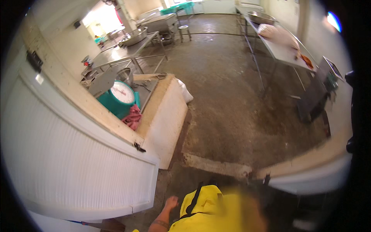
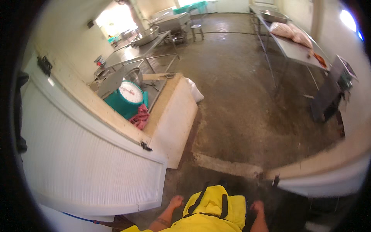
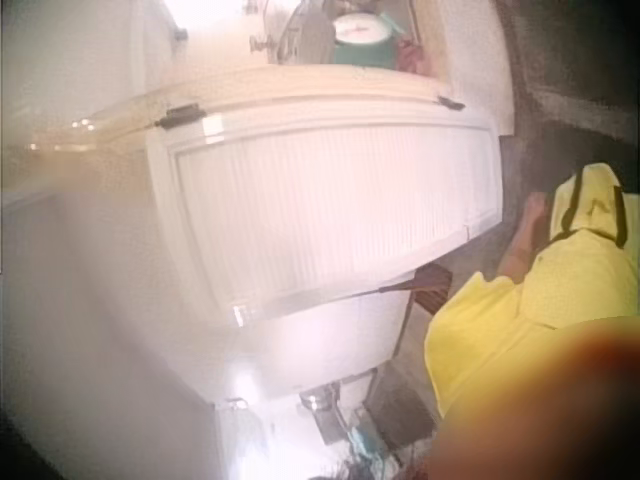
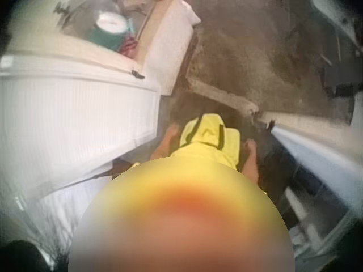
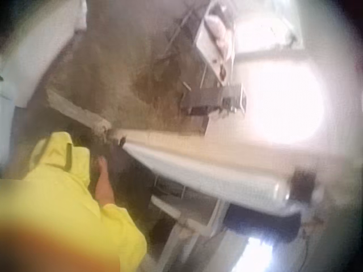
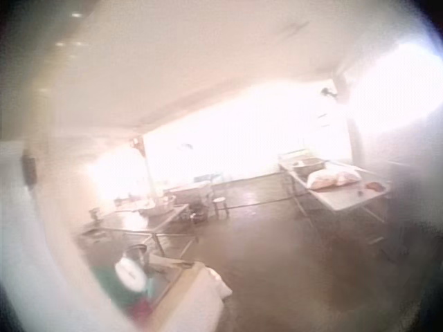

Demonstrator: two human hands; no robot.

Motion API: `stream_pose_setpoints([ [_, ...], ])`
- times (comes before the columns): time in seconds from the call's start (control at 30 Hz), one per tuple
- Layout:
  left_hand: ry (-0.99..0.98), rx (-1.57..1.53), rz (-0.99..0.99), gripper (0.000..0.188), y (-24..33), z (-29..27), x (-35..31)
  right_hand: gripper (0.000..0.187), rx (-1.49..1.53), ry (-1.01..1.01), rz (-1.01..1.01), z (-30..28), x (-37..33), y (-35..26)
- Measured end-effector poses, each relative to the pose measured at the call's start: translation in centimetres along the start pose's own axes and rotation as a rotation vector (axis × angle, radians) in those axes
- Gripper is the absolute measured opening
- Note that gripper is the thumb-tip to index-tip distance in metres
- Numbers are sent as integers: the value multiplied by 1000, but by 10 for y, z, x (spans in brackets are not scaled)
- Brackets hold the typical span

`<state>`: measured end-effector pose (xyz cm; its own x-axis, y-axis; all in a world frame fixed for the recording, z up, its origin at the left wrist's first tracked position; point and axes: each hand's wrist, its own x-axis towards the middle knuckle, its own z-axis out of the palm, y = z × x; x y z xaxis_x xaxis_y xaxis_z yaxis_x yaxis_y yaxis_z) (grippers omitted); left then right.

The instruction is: The person washes a metal component under a tap, then assembles parts of a meat grinder on a stainless steel table, including a perforated plate and a metal ring. They wipe the machine with a cloth, use a wooden pestle to push material through the grinder, and later wash a metal tray in a sink.

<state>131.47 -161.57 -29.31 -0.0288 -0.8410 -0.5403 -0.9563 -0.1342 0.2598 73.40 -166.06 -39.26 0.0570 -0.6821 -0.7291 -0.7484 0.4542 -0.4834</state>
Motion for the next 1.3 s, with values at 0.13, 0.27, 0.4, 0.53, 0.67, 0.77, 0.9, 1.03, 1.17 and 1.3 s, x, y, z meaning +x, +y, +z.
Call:
stream_pose_setpoints([
  [0.13, 215, -951, -265, 29, 78, -204, 217, 24, 181, -126, 374, -37, 79, -46],
  [0.27, 285, -1004, -166, 28, 126, -328, 389, 23, 192, -121, 261, -147, 217, -181],
  [0.4, 359, -1111, -210, 24, 142, -354, 525, 23, 113, -140, 96, -257, 374, -300],
  [0.53, 177, -1245, -540, 19, 151, -361, 586, 22, -165, -127, -52, -397, 541, -366],
  [0.67, 204, -1315, -717, 24, 144, -417, 628, 22, -836, 225, -514, -587, 710, -490],
  [0.77, 486, -1053, -560, 21, 119, -491, 686, 25, 324, 176, -423, -669, 813, -678],
  [0.9, 835, -893, -392, 18, 34, -633, 808, 23, 329, 86, -389, -661, 867, -916],
  [1.03, 1028, -274, -641, 29, -79, -735, 877, 20, -112, -155, -353, -600, 884, -1075],
  [1.17, 1097, -306, -885, 34, -164, -769, 874, 23, -484, -327, -732, -530, 892, -1251],
  [1.3, 1042, -488, -976, 42, -225, -772, 870, 26, -734, -442, -1243, -411, 848, -1467],
])
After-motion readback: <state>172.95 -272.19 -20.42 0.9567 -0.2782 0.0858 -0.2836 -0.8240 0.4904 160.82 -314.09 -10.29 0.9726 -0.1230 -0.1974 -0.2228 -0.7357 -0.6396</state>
